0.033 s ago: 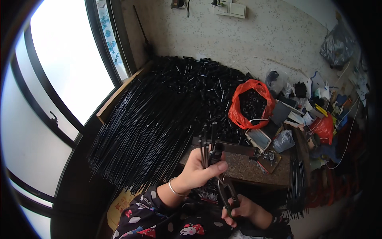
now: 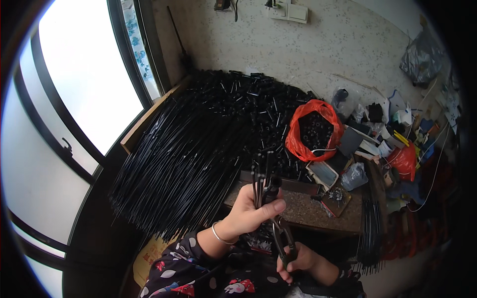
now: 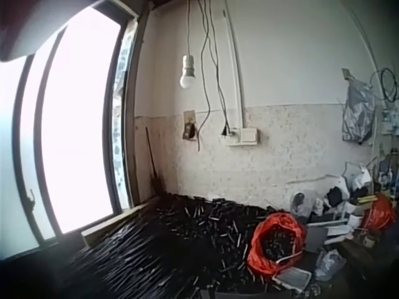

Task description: Assembling and capping black plastic or metal rods at a manufacturing workbench.

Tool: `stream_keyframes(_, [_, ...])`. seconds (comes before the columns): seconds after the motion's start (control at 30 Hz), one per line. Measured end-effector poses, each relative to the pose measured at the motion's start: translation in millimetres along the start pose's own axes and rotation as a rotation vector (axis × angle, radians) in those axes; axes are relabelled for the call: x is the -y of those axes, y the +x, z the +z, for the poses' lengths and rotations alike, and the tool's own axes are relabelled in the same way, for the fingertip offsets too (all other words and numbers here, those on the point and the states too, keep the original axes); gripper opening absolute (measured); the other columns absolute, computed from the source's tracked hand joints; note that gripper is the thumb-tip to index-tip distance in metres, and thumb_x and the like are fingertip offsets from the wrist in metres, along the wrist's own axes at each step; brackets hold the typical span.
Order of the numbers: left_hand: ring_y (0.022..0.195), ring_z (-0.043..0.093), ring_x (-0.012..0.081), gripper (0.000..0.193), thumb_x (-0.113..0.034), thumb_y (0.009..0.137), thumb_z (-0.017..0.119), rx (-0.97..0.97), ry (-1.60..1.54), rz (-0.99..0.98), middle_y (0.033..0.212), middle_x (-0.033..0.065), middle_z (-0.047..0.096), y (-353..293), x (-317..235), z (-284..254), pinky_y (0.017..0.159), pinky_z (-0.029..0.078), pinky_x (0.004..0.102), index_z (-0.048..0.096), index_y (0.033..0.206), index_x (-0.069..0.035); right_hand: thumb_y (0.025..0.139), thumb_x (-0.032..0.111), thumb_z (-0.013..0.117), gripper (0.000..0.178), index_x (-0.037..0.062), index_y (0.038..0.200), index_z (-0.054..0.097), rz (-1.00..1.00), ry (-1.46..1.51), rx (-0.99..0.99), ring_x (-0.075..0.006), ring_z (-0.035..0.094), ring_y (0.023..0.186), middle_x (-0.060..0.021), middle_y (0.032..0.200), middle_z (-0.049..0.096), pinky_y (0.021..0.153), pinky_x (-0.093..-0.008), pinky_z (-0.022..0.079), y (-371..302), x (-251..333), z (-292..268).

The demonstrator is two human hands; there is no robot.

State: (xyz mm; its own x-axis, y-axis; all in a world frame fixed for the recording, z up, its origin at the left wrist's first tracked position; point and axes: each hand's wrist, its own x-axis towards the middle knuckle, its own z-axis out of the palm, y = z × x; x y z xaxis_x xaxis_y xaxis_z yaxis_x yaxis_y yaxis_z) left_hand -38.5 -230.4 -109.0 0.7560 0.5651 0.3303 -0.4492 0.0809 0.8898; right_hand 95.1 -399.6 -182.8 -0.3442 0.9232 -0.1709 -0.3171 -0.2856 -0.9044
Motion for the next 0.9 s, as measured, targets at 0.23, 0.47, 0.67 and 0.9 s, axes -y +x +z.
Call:
stream_keyframes(0.23, [0.061,0.050,0.0041,0.054,-0.024,0.051,0.088,-0.019,0.147,0.115,0.070,-0.0008,0.056,-1.6,-2.6,-12.7,0.053,0.038,0.0166,0.055,0.088,-0.001,0.063,0.005,0.067,0.053,0.0019,0.112,0.047,-0.845,-1.637,-0.999,-0.0210,0.055,0.058,-0.0047,0.070,0.056,0.057,-0.0337,0.046,10.7,34.7,-6.5])
stream_keyframes(0.47, [0.059,0.050,0.0039,0.069,-0.037,0.042,0.090,0.133,0.036,0.046,0.068,-0.0007,0.056,7.9,3.0,-8.5,0.051,0.038,0.0163,0.055,0.089,-0.001,0.079,0.003,0.063,0.019,-0.0017,0.097,0.056,-0.010,0.475,0.226,-0.0146,0.059,0.052,-0.0068,0.068,0.061,0.049,-0.0252,0.047,-6.2,-6.6,4.7])
stream_keyframes(0.67, [0.060,0.050,0.0043,0.064,-0.035,0.043,0.091,-0.040,0.215,0.144,0.066,-0.0015,0.054,7.7,3.1,-13.6,0.052,0.037,0.0160,0.055,0.085,-0.002,0.066,0.000,0.063,0.042,-0.0008,0.106,0.049,-0.582,-1.093,-0.901,-0.0167,0.057,0.073,-0.0096,0.088,0.056,0.060,-0.0278,0.045,5.4,13.9,8.2])
stream_keyframes(0.9, [0.065,0.048,0.0037,0.065,-0.032,0.042,0.091,0.076,0.060,0.025,0.072,-0.0050,0.053,5.3,10.6,-20.3,0.059,0.038,0.0180,0.056,0.090,-0.005,0.081,0.003,0.058,0.025,-0.0051,0.104,0.050,-0.045,-0.071,-0.111,-0.0174,0.060,0.056,-0.0096,0.069,0.061,0.055,-0.0267,0.049,-2.4,19.2,14.2])
